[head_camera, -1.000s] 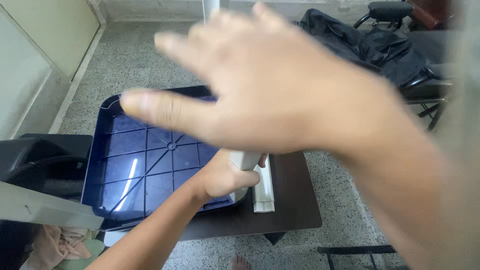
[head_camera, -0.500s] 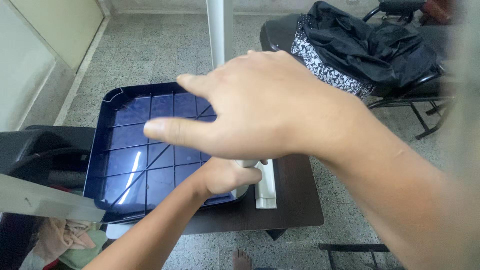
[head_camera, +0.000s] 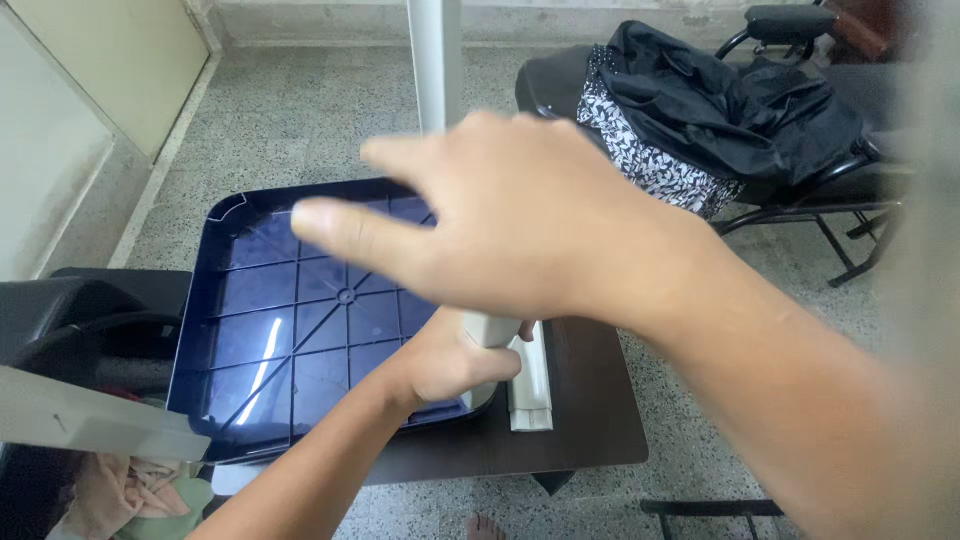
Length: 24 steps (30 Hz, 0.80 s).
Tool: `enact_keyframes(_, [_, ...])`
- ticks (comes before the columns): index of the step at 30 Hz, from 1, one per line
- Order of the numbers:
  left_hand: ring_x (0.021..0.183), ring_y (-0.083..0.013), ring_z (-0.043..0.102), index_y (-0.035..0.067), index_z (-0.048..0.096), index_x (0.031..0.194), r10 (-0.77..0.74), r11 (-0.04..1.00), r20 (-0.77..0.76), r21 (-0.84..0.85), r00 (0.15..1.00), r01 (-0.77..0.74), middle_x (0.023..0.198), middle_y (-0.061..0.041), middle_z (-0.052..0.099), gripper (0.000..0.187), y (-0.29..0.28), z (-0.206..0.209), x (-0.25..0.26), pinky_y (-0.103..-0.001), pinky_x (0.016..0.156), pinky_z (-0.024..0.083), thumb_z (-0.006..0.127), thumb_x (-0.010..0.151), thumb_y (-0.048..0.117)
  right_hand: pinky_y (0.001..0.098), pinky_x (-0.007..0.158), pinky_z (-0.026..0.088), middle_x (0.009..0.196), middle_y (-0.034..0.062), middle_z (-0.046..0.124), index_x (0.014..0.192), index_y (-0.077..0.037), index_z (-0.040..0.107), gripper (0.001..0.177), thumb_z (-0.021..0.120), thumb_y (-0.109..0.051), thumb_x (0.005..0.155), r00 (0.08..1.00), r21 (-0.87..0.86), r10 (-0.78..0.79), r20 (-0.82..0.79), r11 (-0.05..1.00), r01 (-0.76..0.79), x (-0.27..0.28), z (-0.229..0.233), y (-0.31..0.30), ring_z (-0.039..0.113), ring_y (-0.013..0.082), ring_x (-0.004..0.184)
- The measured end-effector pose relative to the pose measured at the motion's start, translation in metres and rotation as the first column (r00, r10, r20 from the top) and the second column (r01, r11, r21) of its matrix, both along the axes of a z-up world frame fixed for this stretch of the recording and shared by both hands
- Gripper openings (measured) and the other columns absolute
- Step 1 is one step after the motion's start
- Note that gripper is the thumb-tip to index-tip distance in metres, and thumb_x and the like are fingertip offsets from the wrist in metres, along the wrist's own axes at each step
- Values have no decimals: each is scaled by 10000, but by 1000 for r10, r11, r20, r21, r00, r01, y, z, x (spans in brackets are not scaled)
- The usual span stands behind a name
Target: The person inserts four white plastic legs into the corners of a blue plastic tray. They handle each leg one at a time, aligning and pushing it into place, then flip the tray to show the assembled structure.
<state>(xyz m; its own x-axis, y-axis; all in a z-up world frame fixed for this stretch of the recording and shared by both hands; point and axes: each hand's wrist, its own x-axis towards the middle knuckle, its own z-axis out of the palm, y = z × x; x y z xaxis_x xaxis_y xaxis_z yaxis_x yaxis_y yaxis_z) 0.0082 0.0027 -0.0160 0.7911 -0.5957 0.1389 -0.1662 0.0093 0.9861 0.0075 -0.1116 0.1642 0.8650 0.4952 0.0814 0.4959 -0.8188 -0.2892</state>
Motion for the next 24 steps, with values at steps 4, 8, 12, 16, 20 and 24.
enact_keyframes(4, [994,-184,615,42,628,1147,-2,999,-62,-38,998,0,1039,-53,646,469,4,-9,-2,-352,906,516,705,697,147,382,966,564,1156,142,725,1387,-38,608,697,609,-550,914,974,489,133,185,847,-208,3,-25,-31,727,240,1115])
enact_keyframes(8, [1211,-222,599,59,598,1345,126,984,-94,135,988,-112,1247,-104,685,715,23,-44,-19,-382,1063,425,818,735,359,365,1093,578,1259,38,685,1545,-78,398,761,866,-302,989,898,930,439,22,320,-179,-9,-59,-50,693,173,1220])
enact_keyframes(12, [1457,-350,336,68,554,1404,179,793,118,570,977,-214,1473,-166,546,856,47,-91,-41,-462,1183,256,857,710,468,296,882,577,1005,27,683,1325,-74,475,691,862,-133,755,933,892,356,-45,435,-123,-8,-91,-51,684,127,972])
enact_keyframes(16, [1505,-355,278,113,632,1354,186,661,171,707,968,-252,1478,-110,549,681,48,-122,-50,-505,1221,194,759,809,501,241,755,524,953,-9,628,1129,-81,543,512,850,-143,724,996,854,84,43,514,-80,-12,-117,-39,629,76,870])
enact_keyframes(20, [1499,-329,300,146,702,1318,204,639,176,722,963,-267,1440,-92,585,582,45,-119,-48,-498,1221,200,742,827,455,243,744,487,919,-12,592,1073,-78,537,477,854,-141,721,995,844,37,88,529,-94,-12,-114,-34,579,75,843])
enact_keyframes(24, [1431,-296,467,112,771,1134,325,687,173,632,930,-358,1343,-89,682,409,45,-117,-55,-426,1166,384,739,821,373,281,823,573,1002,40,691,1135,-62,571,518,862,-188,725,989,834,115,-93,551,14,-12,-114,-45,686,109,919])
